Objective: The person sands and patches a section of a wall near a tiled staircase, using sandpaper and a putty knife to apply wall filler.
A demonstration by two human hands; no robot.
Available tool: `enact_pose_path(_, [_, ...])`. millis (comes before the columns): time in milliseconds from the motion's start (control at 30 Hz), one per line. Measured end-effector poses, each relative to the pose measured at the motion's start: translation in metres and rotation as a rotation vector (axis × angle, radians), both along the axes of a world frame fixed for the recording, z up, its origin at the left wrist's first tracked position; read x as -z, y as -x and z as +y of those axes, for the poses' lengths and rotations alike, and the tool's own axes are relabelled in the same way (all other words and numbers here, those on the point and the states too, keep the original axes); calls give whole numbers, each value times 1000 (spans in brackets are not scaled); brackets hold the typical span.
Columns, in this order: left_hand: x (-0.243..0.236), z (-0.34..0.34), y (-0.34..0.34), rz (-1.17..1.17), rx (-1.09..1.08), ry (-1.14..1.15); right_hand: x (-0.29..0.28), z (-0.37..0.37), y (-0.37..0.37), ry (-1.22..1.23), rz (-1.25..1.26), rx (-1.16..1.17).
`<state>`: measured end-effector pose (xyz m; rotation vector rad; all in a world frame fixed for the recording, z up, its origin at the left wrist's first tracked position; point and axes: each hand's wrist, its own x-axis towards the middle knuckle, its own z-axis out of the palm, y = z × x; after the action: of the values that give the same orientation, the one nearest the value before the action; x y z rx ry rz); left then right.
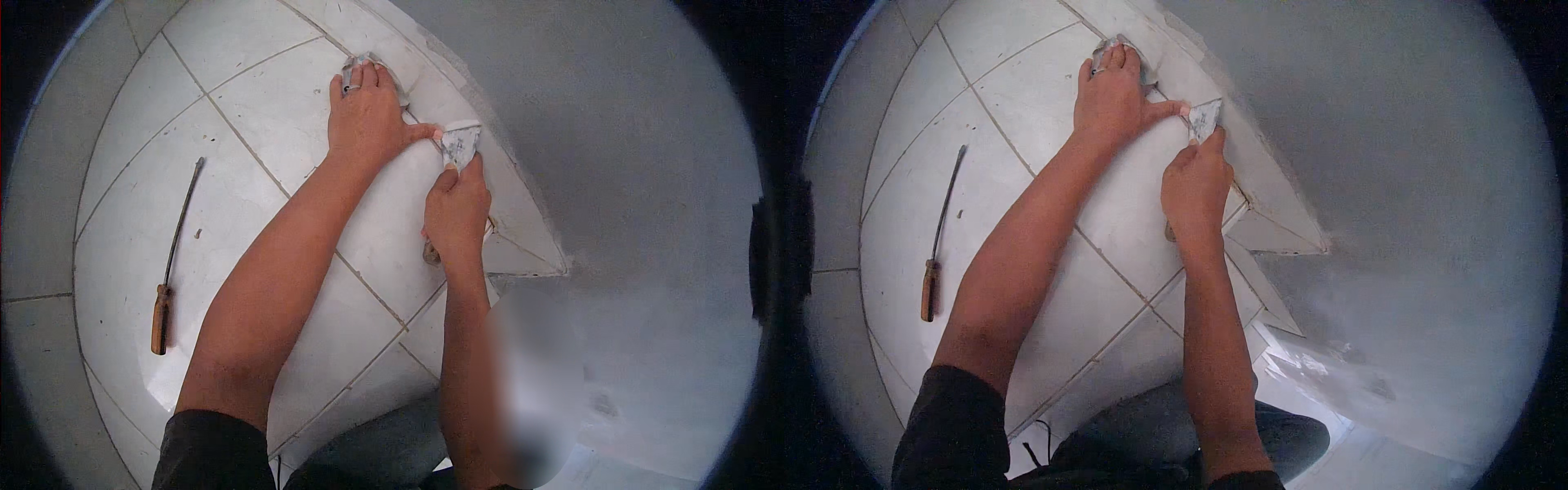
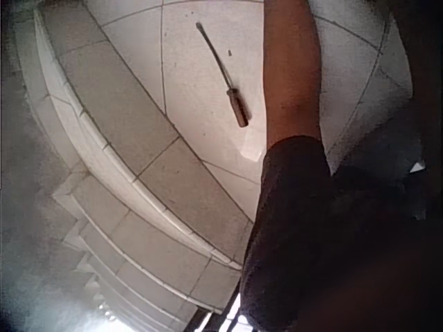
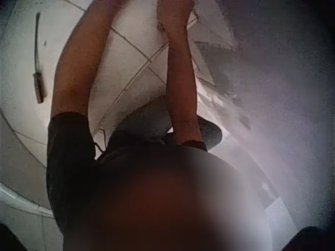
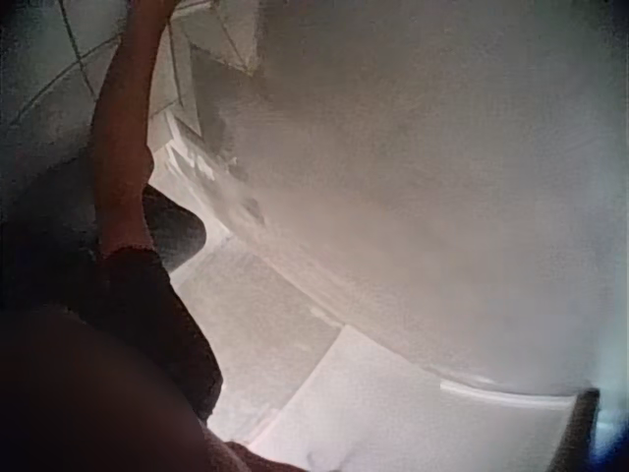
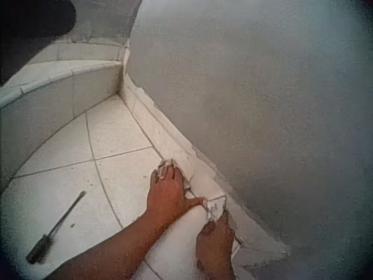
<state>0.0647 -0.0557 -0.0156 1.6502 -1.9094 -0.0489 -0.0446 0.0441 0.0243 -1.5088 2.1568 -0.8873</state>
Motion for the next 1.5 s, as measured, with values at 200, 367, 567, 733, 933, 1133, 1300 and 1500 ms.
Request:
enact_pose_path(200, [3,-1,0,7,0,27,1,-1,3,72,41,-34])
enact_pose_path(367, [5,-1,1,3,-9,51,15,-7,8,146,122,-40])
enact_pose_path(567, [0,2,2,-30,13,42,22,-7,14,171,-13,-84])
enact_pose_path(733, [0,3,1,-45,-13,47,20,-6,12,204,141,-96])
enact_pose_path(933, [2,0,0,-32,15,13,22,-17,10,144,76,3])
enact_pose_path(1133, [-6,-2,-5,-20,-1,-8,0,-8,6,191,155,-140])
enact_pose_path(1300, [-5,0,-5,-13,48,-51,1,15,18,115,126,-72])
enact_pose_path(1500, [-3,3,0,-26,17,-18,5,7,11,100,200,-52])
